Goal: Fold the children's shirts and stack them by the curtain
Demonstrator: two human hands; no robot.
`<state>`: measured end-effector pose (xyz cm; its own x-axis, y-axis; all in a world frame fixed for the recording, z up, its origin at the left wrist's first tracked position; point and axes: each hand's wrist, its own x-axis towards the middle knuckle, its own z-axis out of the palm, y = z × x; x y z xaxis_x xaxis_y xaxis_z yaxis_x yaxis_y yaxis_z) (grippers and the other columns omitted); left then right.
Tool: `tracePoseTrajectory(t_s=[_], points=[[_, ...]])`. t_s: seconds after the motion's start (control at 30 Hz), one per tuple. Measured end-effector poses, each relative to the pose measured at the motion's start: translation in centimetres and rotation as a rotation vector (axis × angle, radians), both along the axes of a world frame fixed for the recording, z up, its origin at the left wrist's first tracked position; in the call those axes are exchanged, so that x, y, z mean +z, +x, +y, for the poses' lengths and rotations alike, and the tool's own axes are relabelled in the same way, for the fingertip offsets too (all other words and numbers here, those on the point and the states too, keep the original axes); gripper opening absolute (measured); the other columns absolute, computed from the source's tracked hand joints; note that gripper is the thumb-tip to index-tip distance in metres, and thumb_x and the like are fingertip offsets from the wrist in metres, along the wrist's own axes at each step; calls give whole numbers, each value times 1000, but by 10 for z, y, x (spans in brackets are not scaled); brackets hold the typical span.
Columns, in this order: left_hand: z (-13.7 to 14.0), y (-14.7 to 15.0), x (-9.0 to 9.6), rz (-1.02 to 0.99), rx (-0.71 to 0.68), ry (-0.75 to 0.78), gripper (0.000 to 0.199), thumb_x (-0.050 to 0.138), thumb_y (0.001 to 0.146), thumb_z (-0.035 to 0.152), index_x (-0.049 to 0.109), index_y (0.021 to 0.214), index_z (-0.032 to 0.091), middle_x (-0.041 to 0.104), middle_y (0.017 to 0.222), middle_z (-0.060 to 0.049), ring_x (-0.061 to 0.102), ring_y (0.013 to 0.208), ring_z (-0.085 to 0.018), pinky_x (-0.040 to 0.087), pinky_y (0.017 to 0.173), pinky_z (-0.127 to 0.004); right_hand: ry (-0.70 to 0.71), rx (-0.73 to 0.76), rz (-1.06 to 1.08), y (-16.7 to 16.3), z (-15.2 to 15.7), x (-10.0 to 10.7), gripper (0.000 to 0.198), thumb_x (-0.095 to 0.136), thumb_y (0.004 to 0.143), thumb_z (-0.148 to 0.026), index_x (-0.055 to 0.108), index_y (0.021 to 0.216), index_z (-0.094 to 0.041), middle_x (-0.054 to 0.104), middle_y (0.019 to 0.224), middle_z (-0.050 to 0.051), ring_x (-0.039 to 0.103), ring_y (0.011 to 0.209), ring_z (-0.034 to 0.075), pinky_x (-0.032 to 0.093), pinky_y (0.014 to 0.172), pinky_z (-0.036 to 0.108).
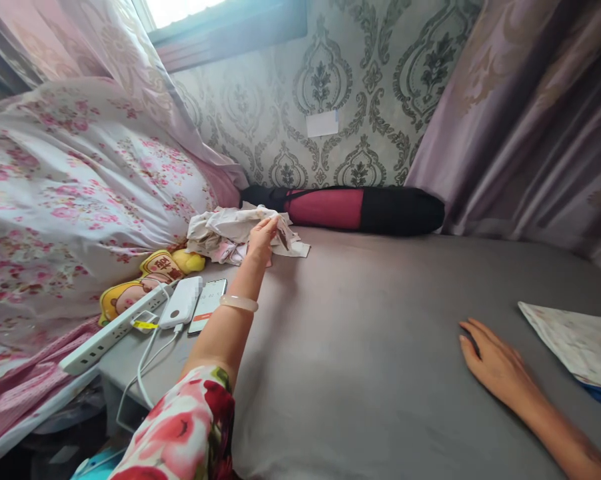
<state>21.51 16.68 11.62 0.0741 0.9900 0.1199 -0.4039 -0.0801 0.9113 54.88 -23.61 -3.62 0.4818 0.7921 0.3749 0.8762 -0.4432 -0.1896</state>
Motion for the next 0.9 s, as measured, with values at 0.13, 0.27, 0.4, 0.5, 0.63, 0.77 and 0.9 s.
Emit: tracePoseTrajectory(t_s=[0.13,0.27,0.4,0.5,0.63,0.77,0.9], points=[[-30,27,-3,-47,-177,-25,30,86,60,28,70,82,14,69,76,-2,64,76,-14,48,77,-27,78,24,106,-12,23,13,47,36,86,-40,67,110,-14,64,125,17,63,113,29,50,98,45],[-61,52,-13,-91,-255,-108,29,86,60,26,70,82,14,69,75,-3,65,77,-16,50,80,-30,164,111,237,-41,57,35,41,40,84,-36,68,107,-18,70,115,14,66,107,26,51,95,43],[-92,74,-25,-96,-264,-139,31,85,59,33,69,78,15,67,71,-1,65,76,-15,48,79,-29,244,143,377,-75,89,59,39,42,84,-38,70,102,-18,73,104,12,69,96,25,53,88,41],[-113,87,-34,-99,-238,-162,32,83,58,38,67,74,16,64,68,0,63,74,-15,47,77,-28,299,166,462,-95,109,70,36,43,84,-37,71,99,-19,74,101,10,69,92,24,53,87,39],[-138,96,-45,-123,-234,-175,33,82,58,40,65,72,16,62,68,1,60,71,-13,46,75,-27,361,192,501,-114,132,77,35,44,85,-36,70,99,-16,73,103,12,68,95,24,50,90,39],[-160,98,-51,-107,-238,-119,24,75,63,36,59,67,18,56,66,2,57,71,-12,45,75,-26,429,224,487,-127,150,75,31,51,83,-32,66,104,-16,71,106,13,65,99,24,49,91,40],[-177,96,-52,-53,-249,-32,6,60,66,24,57,66,19,54,67,3,53,69,-11,43,71,-23,411,225,454,-135,162,69,29,56,80,-28,64,106,-17,67,104,12,63,94,23,49,87,38]])
